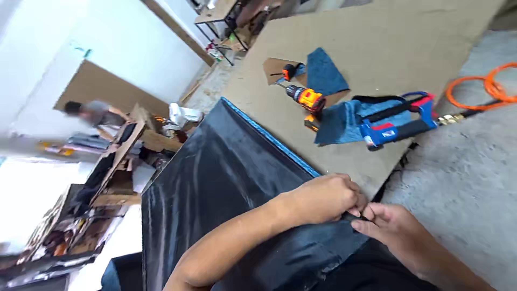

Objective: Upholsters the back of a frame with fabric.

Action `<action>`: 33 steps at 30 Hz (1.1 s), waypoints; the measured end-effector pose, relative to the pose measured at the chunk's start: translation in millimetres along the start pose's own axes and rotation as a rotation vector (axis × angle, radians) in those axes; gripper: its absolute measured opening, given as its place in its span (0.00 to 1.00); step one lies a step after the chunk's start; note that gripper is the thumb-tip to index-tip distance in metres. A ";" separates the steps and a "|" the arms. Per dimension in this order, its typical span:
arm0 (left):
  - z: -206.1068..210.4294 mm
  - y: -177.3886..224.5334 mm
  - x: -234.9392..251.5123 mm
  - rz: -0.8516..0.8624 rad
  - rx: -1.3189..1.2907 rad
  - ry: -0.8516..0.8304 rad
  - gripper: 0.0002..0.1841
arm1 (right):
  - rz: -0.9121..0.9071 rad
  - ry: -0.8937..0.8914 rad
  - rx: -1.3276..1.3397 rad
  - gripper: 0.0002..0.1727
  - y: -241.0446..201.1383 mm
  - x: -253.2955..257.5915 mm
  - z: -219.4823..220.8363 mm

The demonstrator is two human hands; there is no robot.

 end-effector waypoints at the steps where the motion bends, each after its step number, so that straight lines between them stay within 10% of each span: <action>1: -7.4 3.5 -0.1 -0.048 0.075 -0.067 0.06 | -0.020 0.002 0.029 0.16 5.2 0.7 0.4; 10: -15.8 -13.3 -6.1 -0.161 0.184 -0.070 0.02 | 0.032 -0.125 0.203 0.16 -13.9 2.0 -5.2; 16: 11.4 0.5 -19.7 -0.209 0.258 0.282 0.05 | 0.017 -0.129 0.358 0.18 7.9 4.2 -6.4; 22: 95.3 96.9 -52.4 -0.886 0.338 0.523 0.43 | 0.074 -0.161 0.499 0.15 13.3 3.6 -10.0; 33: 153.4 90.1 15.6 -1.086 0.586 1.079 0.17 | 0.064 -0.629 0.029 0.14 -37.5 51.6 -37.3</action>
Point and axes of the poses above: each hand's wrist, its own x-axis towards the middle knuckle, its own z-axis out of the palm, y = z × x, the point moved 1 cm from there along x, towards the middle knuckle, and after that the axes turned 11 degrees about y, right-handed, at the moved point
